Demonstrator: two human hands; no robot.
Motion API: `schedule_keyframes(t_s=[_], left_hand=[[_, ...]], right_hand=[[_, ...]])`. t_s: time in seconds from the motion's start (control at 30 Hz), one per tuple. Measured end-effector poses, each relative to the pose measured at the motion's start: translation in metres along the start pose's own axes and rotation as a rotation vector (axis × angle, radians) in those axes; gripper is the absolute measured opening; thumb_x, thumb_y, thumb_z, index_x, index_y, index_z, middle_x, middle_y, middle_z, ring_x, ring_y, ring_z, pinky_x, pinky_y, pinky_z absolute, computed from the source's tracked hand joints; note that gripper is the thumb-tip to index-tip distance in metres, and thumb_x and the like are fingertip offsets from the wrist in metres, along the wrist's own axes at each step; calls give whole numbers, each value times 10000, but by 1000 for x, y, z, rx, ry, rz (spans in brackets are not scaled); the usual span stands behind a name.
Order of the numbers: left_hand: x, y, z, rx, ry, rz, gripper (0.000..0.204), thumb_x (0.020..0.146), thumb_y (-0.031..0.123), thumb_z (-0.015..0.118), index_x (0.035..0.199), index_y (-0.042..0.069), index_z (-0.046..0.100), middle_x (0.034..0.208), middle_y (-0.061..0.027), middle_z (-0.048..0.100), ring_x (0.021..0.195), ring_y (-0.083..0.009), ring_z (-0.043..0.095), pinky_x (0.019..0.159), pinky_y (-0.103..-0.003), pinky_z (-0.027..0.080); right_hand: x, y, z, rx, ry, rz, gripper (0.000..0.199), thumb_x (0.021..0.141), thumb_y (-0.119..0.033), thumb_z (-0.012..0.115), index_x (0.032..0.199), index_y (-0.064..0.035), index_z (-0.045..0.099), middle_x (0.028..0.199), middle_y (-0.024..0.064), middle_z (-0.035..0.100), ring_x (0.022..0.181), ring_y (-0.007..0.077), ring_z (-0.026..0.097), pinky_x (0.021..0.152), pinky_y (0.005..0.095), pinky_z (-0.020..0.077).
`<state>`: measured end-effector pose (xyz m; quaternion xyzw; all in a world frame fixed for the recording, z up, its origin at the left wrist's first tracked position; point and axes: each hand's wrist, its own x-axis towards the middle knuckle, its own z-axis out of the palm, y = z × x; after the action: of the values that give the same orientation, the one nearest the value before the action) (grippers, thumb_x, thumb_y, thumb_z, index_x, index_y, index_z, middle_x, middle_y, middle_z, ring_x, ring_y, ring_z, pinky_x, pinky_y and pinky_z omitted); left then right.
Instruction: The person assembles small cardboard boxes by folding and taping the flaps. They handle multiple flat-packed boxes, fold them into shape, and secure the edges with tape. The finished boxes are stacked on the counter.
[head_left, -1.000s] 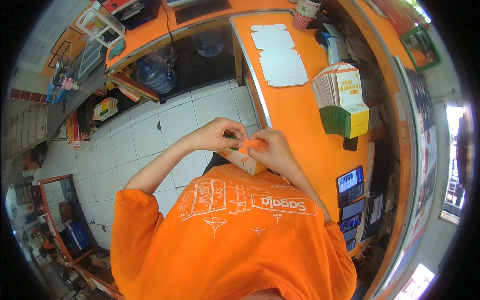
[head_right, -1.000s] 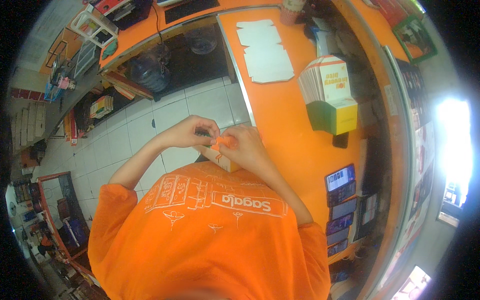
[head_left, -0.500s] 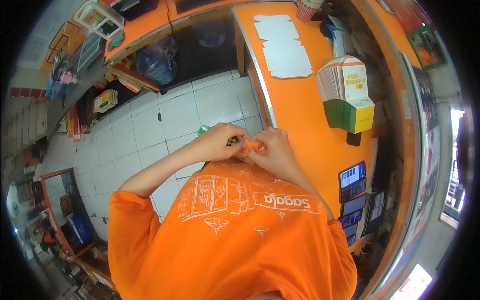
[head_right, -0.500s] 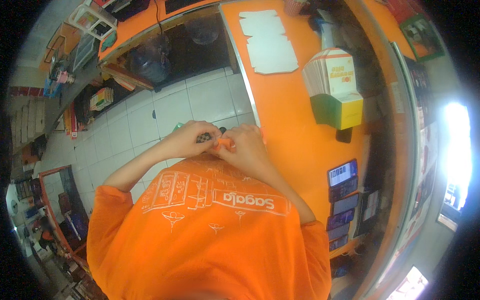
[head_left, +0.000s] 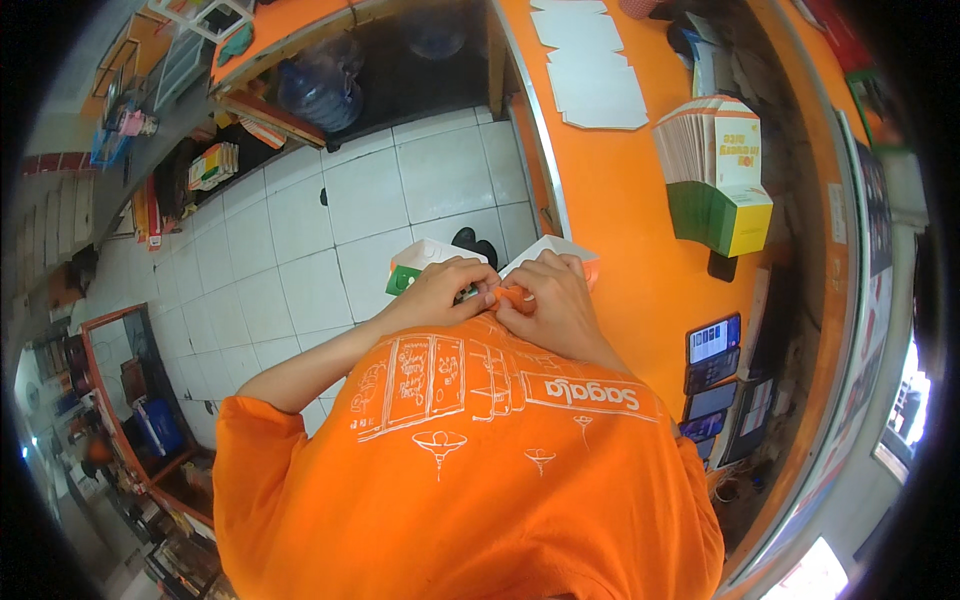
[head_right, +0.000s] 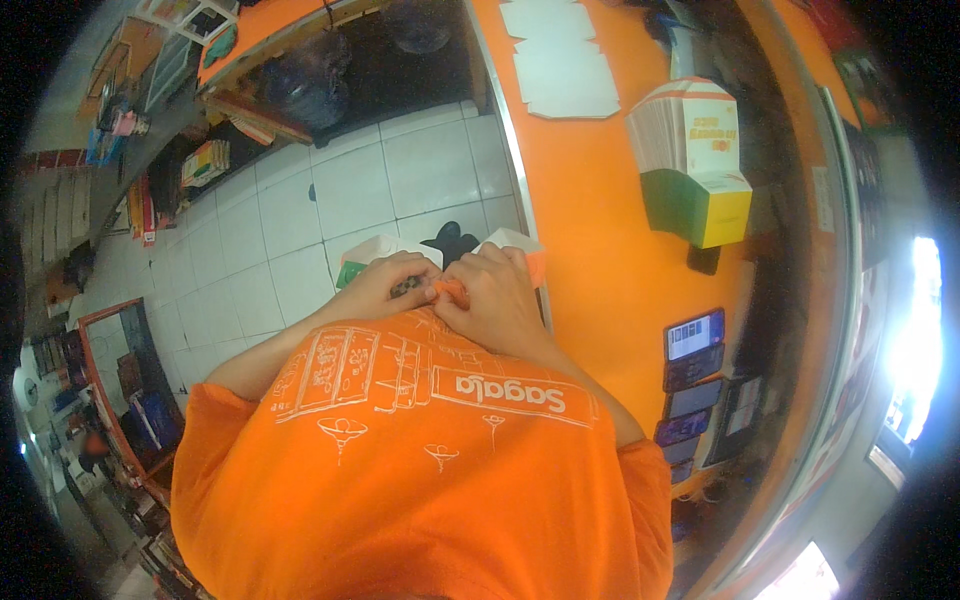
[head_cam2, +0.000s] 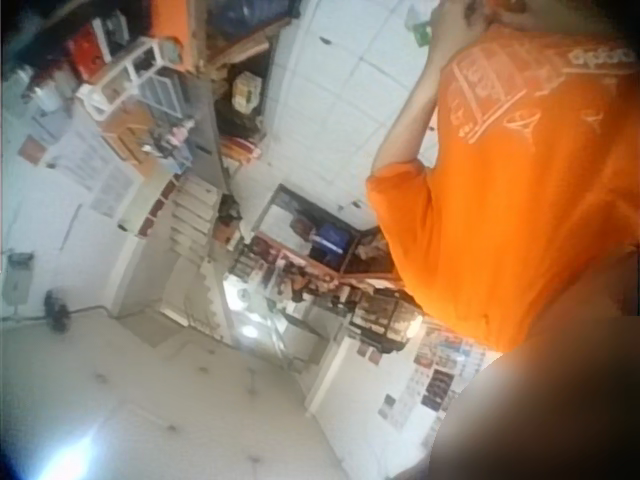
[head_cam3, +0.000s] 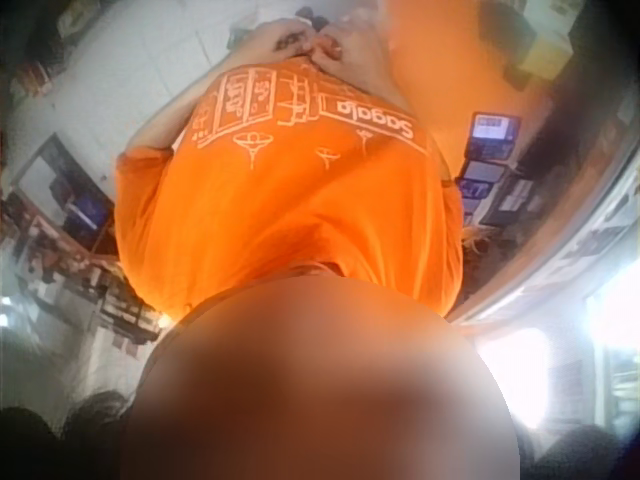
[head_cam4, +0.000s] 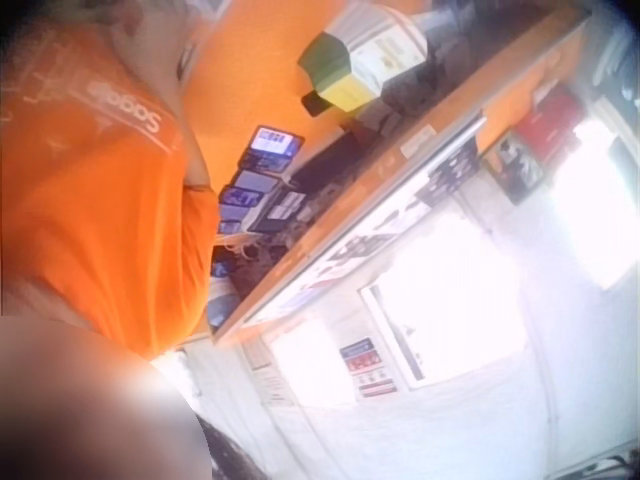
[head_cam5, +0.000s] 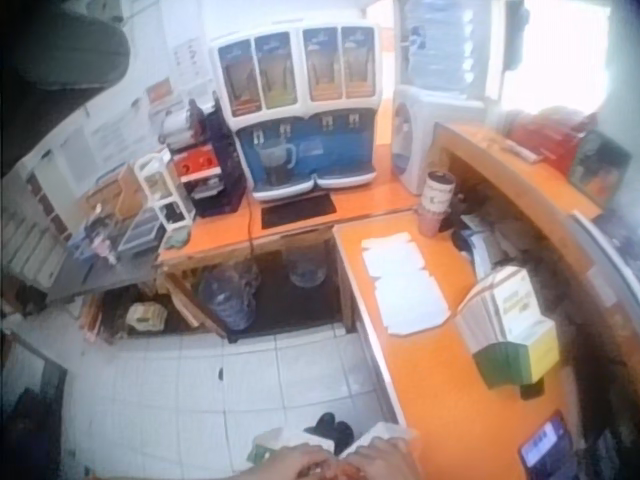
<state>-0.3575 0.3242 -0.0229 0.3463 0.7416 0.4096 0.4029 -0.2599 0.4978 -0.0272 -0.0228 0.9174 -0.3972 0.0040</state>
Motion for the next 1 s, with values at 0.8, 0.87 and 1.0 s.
schedule_keyframes(t_s=[0.8,0.87,1.0], left_hand=[[45,-13,-34,-4,-230,25,180,818,187,649,931,50,679,803,-69,696,717,-167,640,704,-290,482],[49,-10,-34,-10,-290,31,180,818,187,657,931,50,691,820,-61,700,740,-154,642,729,-283,482],[54,3,-39,15,-363,-20,181,804,170,666,926,42,707,806,-61,705,740,-145,649,730,-280,491]], right_hand=[[6,10,-38,0,51,-370,170,743,-48,619,904,-59,672,916,54,621,934,251,587,1011,452,415],[6,11,-34,22,57,-397,186,731,-42,623,912,-63,664,931,50,624,944,244,590,995,466,424],[1,16,-31,11,69,-416,217,703,-41,637,918,-69,648,961,52,631,960,240,596,979,474,436]])
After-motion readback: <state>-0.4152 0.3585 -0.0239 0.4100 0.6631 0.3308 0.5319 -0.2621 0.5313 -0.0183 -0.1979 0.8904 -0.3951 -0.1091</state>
